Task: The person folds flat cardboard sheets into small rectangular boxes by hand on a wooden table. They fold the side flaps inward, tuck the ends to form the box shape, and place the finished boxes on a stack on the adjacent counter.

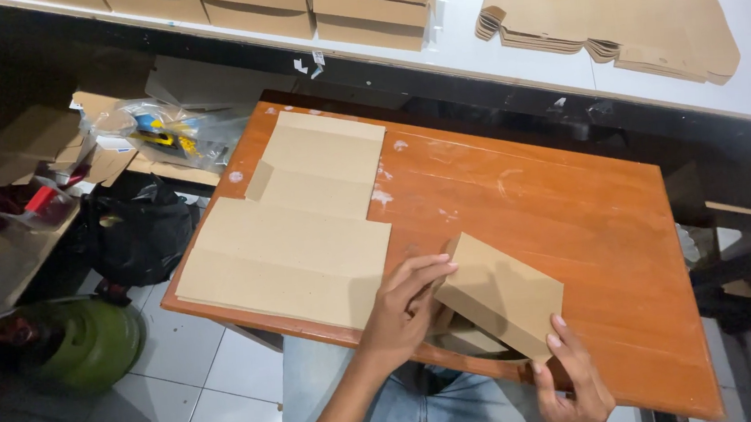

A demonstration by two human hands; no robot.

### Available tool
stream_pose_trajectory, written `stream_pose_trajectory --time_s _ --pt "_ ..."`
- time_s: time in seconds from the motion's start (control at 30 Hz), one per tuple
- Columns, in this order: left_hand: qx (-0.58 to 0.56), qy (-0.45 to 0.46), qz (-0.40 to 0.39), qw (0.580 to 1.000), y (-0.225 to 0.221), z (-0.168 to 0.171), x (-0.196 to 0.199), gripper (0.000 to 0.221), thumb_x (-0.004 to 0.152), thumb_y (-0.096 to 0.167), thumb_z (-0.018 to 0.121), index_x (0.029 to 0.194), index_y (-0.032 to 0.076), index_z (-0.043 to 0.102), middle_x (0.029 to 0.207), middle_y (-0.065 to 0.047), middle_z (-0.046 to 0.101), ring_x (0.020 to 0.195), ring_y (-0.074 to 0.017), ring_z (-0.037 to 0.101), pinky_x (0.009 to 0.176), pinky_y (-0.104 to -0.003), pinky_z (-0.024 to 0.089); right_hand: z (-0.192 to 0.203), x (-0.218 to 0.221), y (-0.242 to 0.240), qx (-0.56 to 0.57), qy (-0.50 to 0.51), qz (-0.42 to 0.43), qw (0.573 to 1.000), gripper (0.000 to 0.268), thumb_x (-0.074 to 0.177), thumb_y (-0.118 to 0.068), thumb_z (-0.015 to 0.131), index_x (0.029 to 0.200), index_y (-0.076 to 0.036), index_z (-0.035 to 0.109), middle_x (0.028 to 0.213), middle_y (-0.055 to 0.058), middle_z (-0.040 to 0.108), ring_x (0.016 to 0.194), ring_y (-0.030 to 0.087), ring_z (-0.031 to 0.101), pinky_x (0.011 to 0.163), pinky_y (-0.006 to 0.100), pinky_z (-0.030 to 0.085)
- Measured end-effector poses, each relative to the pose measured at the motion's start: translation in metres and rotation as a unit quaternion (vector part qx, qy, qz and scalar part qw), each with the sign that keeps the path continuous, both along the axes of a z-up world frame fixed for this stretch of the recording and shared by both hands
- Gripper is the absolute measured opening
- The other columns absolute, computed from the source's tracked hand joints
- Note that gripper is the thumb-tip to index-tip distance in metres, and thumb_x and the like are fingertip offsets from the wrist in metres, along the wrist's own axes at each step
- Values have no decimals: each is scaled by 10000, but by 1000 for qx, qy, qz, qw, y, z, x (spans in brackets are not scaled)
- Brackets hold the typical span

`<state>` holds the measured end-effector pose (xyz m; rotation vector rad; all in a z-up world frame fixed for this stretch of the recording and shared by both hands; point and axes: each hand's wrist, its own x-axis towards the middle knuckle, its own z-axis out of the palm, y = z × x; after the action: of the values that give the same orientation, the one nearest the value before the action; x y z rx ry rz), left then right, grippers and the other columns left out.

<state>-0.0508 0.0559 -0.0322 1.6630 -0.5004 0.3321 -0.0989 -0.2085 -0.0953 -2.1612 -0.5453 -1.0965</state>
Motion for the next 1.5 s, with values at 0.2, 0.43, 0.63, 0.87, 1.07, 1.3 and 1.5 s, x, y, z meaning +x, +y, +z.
stream_pose_trajectory --time_s 0.2,0.43,0.63,0.87,1.07,1.3,1.5 --pt "53 106 -71 990 21 25 -2 536 959 116 630 1468 238 512 1564 -104 398 1460 -292 464 1116 -424 501 1 -1 -9 -27 23 31 999 307 984 -68 625 1285 -7 623 1382 238 653 1220 314 706 1069 339 555" --pt "110 -9 -7 994 15 21 9 410 957 -15 615 1325 161 646 1300 -80 643 1163 -258 668 868 -337 541 5 3 -2 -16 -6 27 999 297 1001 -124 615 1267 9 623 1338 278 667 1188 348 715 1014 373 559" --pt "150 -13 -82 985 41 17 14 447 963 -26 555 1357 167 643 1375 -114 609 1207 -274 653 831 -354 528 20 -5 10 -13 10 19 1000 252 951 -38 674 1201 -6 662 1307 242 690 1079 319 734 954 345 579" --pt "141 50 -158 976 57 29 13 337 1037 135 525 1343 189 653 1475 -132 531 1367 -309 546 858 -380 526 21 -10 14 -46 30 -2 999 262 961 -49 679 1222 -33 661 1347 175 689 1200 275 722 1007 303 574" --pt "150 -3 -190 970 61 28 9 389 1107 250 393 1306 30 644 1505 -140 430 1501 -371 337 1057 -496 439 31 -9 13 -72 69 20 995 306 962 -59 657 1267 -36 641 1389 169 667 1254 291 697 1075 323 554" --pt "152 79 -200 965 68 32 -12 367 1004 173 609 1371 162 606 1624 -103 421 1458 -327 507 1010 -454 493 36 -6 5 -71 84 48 993 314 961 -29 646 1274 -25 639 1382 193 667 1244 282 707 973 274 598" --pt "147 114 -147 972 52 6 -14 524 922 201 739 1420 237 580 1658 -19 389 1428 -244 530 1033 -425 508 36 -1 4 -44 102 84 990 291 952 -4 637 1240 31 633 1381 269 642 1279 331 677 1083 342 565"
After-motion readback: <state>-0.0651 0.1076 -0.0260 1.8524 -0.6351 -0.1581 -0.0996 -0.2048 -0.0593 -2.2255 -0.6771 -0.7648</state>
